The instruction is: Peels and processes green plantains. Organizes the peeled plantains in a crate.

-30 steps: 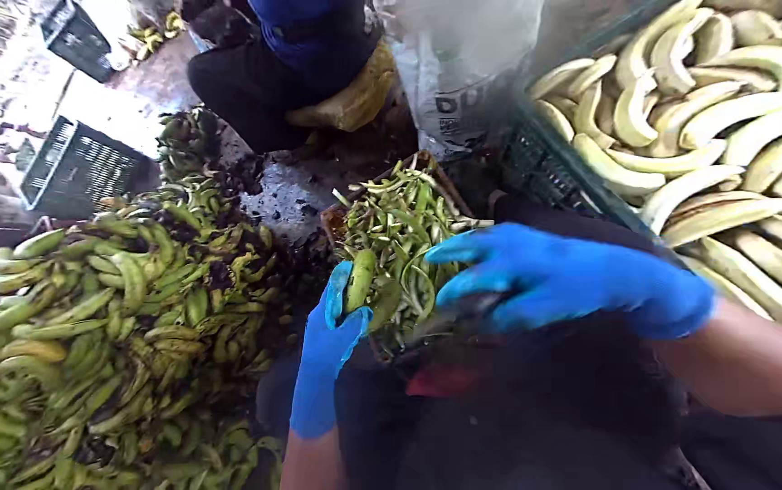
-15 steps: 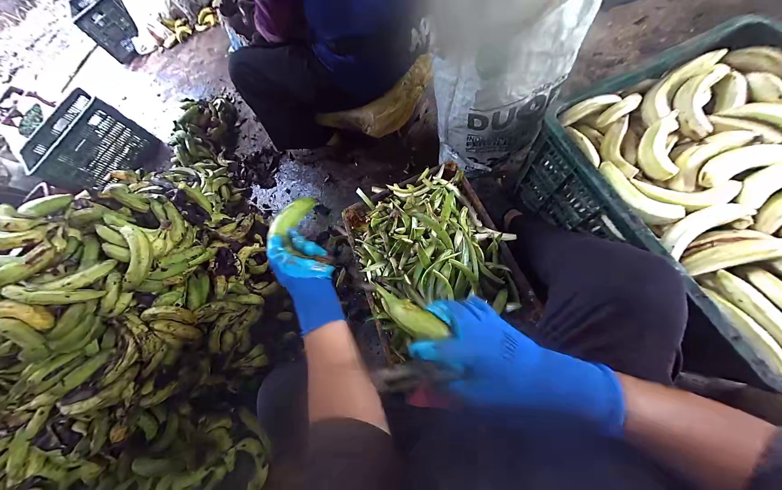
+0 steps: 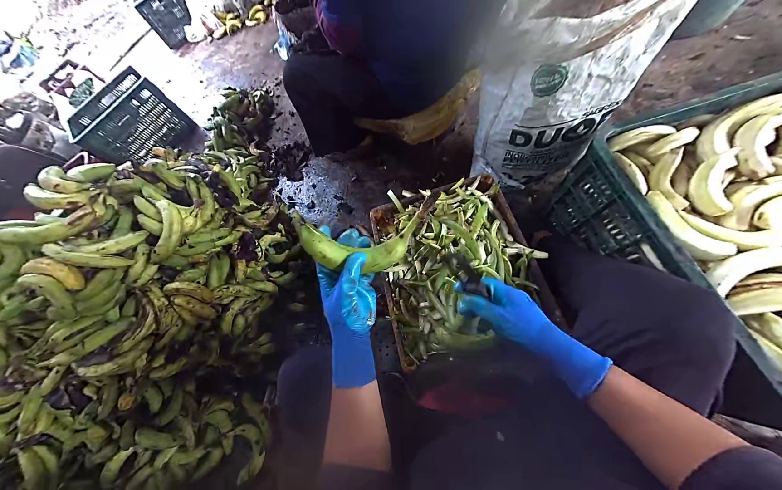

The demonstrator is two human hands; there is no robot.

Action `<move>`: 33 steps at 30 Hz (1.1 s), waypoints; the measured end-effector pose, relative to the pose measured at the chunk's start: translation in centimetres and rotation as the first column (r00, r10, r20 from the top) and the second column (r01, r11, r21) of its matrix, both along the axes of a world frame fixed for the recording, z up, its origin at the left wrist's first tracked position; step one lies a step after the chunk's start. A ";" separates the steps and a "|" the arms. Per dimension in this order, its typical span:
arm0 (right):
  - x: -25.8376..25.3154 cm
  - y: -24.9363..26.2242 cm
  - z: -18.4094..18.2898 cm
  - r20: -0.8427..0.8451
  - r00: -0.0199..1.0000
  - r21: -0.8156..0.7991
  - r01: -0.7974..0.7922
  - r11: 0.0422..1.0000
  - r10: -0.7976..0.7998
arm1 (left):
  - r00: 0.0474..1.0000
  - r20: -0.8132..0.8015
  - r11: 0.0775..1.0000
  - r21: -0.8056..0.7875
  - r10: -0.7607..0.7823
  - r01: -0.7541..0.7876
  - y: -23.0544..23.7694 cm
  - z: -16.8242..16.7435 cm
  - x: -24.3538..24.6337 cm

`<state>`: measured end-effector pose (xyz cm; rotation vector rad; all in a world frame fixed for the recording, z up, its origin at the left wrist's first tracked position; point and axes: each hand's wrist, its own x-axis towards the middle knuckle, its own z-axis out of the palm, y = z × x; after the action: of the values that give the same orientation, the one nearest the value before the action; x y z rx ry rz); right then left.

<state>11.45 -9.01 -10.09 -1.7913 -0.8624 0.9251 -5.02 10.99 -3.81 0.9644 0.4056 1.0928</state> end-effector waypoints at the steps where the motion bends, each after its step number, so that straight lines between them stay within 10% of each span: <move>1: -0.7 0.2 -0.3 -0.130 0.980 0.062 0.163 0.985 -0.154 | 0.997 -0.069 0.999 -0.013 0.031 -0.032 -0.7 -0.4 0.5; 5: -3.0 1.1 0.5 -0.323 0.921 0.050 0.247 0.968 -0.218 | 0.960 -0.224 0.952 0.288 0.169 -0.101 -2.3 -1.5 1.5; 10: -3.9 2.8 8.2 0.166 0.982 0.714 -0.053 0.698 -0.095 | 0.953 -0.251 0.872 0.488 0.171 -0.028 -3.6 -2.3 2.0; 13: -1.9 2.1 5.6 0.226 0.973 0.276 -0.114 0.954 0.051 | 0.987 -0.145 0.923 0.384 0.071 -0.010 -3.5 -1.3 1.8; 16: -0.1 1.0 1.0 -0.182 0.925 -0.363 -0.378 0.852 0.333 | 0.992 0.014 0.989 0.077 -0.126 0.124 -1.3 0.9 1.3; 19: 2.8 0.5 4.6 -0.278 0.918 -0.231 -0.350 0.908 0.284 | 0.959 -0.025 0.945 -0.179 -0.282 0.274 0.6 3.5 1.7; 22: 7.8 3.5 8.2 0.060 0.987 0.215 -0.157 0.964 0.148 | 0.895 -0.033 0.872 -0.241 -0.446 0.426 2.8 4.4 4.1; 25: 10.3 6.9 9.6 0.737 0.664 0.376 -0.250 0.892 -0.125 | 0.883 -0.122 0.886 -0.166 -0.453 0.432 3.5 5.3 6.4; 29: 7.0 7.5 8.3 0.733 0.679 0.390 -0.362 0.847 -0.047 | 0.893 -0.191 0.910 -0.005 -0.408 0.415 4.3 4.7 7.0; 33: 8.7 10.2 7.8 0.792 0.482 0.447 -0.041 0.893 -0.374 | 0.793 0.032 0.762 -0.254 -0.608 0.595 2.1 3.1 6.9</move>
<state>20.14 1.19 -2.34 -1.8605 -1.3331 -0.4251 1.88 13.13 -0.75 0.8110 0.2366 0.4094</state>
